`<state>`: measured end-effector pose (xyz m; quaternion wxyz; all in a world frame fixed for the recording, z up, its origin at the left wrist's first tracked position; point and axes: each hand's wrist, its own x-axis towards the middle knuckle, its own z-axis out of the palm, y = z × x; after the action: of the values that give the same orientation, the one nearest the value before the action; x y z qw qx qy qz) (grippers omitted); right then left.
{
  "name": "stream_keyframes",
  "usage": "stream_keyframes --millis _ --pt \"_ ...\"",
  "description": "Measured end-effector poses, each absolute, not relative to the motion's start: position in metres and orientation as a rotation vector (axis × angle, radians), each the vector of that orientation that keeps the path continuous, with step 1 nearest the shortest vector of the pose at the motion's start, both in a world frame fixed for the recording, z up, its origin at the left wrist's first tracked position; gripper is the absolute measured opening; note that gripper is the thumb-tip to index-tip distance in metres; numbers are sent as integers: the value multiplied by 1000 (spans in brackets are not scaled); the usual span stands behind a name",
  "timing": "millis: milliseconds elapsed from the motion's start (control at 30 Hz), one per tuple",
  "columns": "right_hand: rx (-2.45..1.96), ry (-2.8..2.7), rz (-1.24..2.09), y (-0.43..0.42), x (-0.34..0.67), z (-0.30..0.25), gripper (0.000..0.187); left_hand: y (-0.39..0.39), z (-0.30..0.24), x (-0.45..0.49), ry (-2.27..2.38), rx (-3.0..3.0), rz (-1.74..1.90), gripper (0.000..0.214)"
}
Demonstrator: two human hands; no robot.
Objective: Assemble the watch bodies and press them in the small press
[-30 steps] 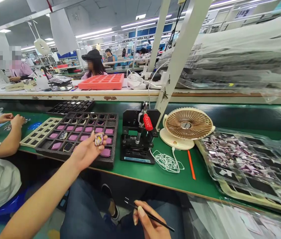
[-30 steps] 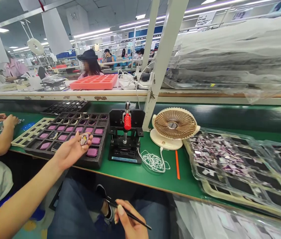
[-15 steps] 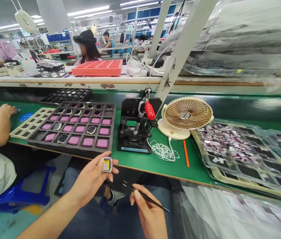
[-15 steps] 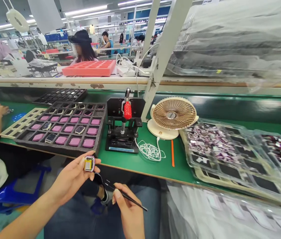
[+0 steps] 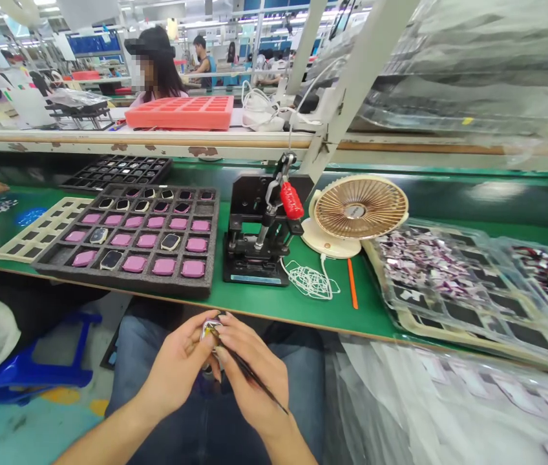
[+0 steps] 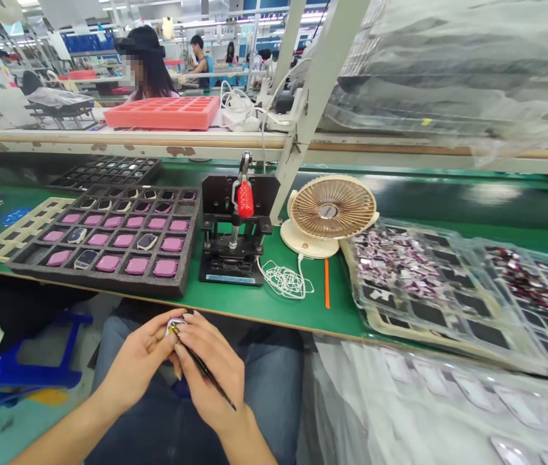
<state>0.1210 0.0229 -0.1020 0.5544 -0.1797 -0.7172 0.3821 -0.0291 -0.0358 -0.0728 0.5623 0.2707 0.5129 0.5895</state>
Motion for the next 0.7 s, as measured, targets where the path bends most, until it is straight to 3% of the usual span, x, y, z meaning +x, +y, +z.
stream_keyframes --millis 433,700 --pt "-417 -1796 932 26 128 -114 46 -41 -75 -35 1357 788 1262 62" --pt "-403 -1731 881 21 126 -132 53 -38 -76 -38 1130 603 1247 58"
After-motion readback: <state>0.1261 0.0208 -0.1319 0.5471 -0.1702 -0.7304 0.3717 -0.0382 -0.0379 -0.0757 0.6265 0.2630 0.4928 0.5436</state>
